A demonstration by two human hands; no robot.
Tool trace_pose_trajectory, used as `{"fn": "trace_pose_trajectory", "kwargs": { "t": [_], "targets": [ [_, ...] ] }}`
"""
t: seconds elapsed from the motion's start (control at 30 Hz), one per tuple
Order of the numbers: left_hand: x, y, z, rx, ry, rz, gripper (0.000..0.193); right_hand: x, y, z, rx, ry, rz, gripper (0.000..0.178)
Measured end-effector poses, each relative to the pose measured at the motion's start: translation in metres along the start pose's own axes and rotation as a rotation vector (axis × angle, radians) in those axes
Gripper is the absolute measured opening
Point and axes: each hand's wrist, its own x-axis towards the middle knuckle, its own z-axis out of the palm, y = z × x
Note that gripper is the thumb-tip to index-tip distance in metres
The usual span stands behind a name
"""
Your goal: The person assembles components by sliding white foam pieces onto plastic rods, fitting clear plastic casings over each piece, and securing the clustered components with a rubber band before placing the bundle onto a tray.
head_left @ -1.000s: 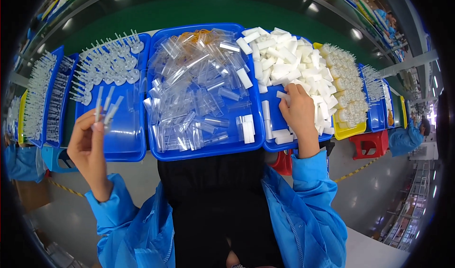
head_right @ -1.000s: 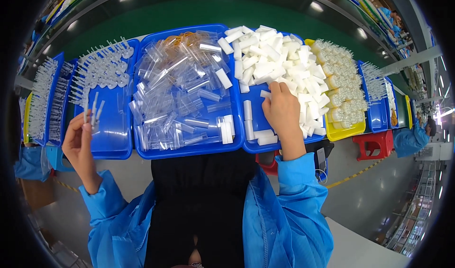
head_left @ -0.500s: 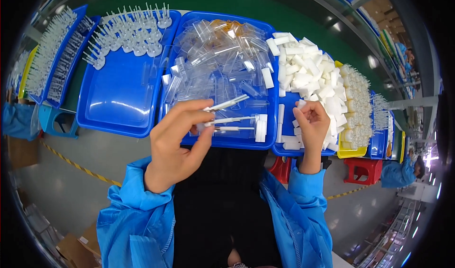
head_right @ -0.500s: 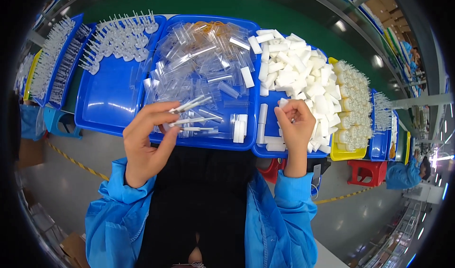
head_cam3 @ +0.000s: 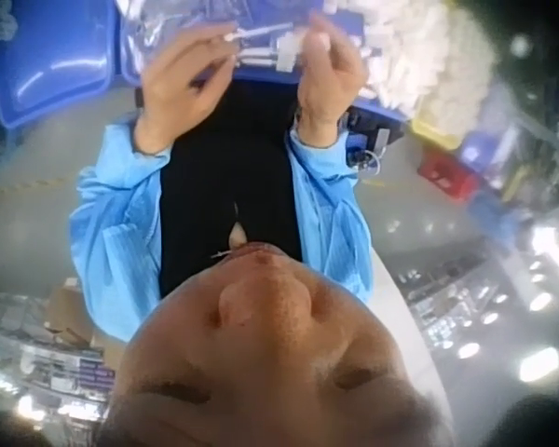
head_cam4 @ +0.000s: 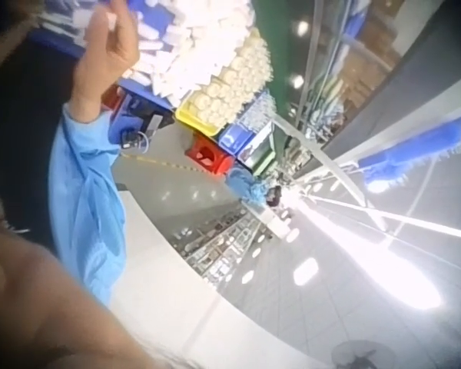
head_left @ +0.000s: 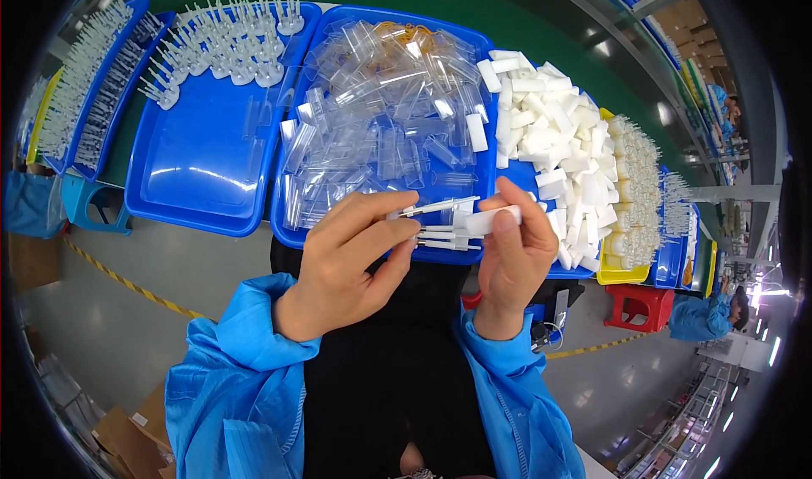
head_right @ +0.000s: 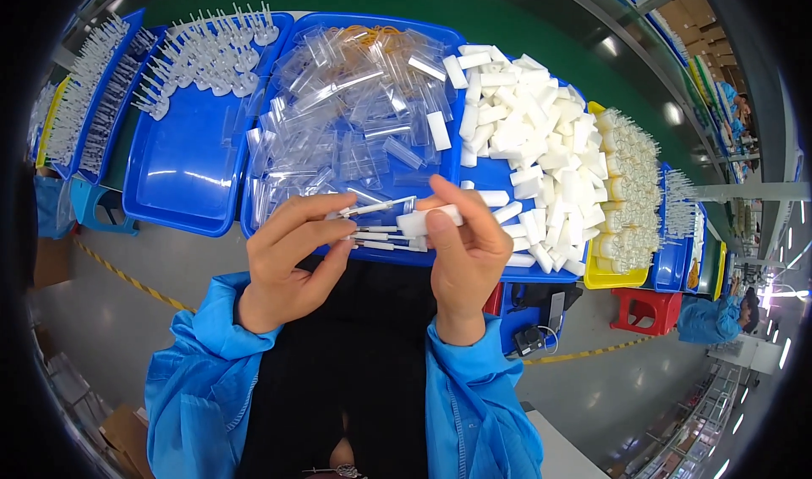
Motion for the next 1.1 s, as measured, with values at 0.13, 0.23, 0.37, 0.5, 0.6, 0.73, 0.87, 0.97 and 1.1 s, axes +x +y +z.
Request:
{"fn": "trace_pose_trajectory", "kwargs": {
  "t": [0.13, 0.23, 0.37, 0.5, 0.6, 0.73, 0.87, 0.97, 1.1],
  "targets": [
    [-0.001, -0.005, 0.000, 0.035, 0.030, 0.014, 0.020, 0.000, -0.002, 0.004, -0.008, -0.060, 0.047, 0.029],
    [-0.004, -0.007, 0.002, 0.013, 0.026, -0.018, 0.020, 0.000, -0.001, 0.011, 0.061, -0.036, 0.025, 0.021],
    [-0.004, -0.011, 0.004, -0.006, 0.052, -0.041, 0.017, -0.009, 0.006, 0.005, 0.017, -0.030, -0.017, 0.016],
    [-0.004, -0.014, 0.005, -0.025, 0.069, -0.084, 0.016, -0.009, 0.010, 0.002, -0.113, -0.033, -0.169, 0.018],
    [-0.006, -0.016, 0.004, -0.042, 0.050, -0.091, 0.016, -0.008, 0.009, -0.001, -0.061, -0.039, -0.128, 0.021],
    [-0.007, -0.016, 0.006, -0.073, 0.044, -0.108, 0.015, -0.008, 0.010, 0.001, -0.098, -0.028, -0.083, 0.024],
    [-0.007, -0.016, 0.006, -0.075, 0.026, -0.140, 0.014, -0.008, 0.011, -0.002, -0.216, -0.076, -0.192, 0.024],
    [-0.009, -0.015, 0.005, -0.091, -0.018, -0.180, 0.020, -0.003, 0.012, 0.000, -0.356, -0.206, -0.347, 0.026],
    [0.000, -0.005, -0.004, -0.225, -0.168, -0.366, 0.039, -0.003, 0.015, 0.000, -0.367, -0.158, -0.322, 0.026]
  ]
}}
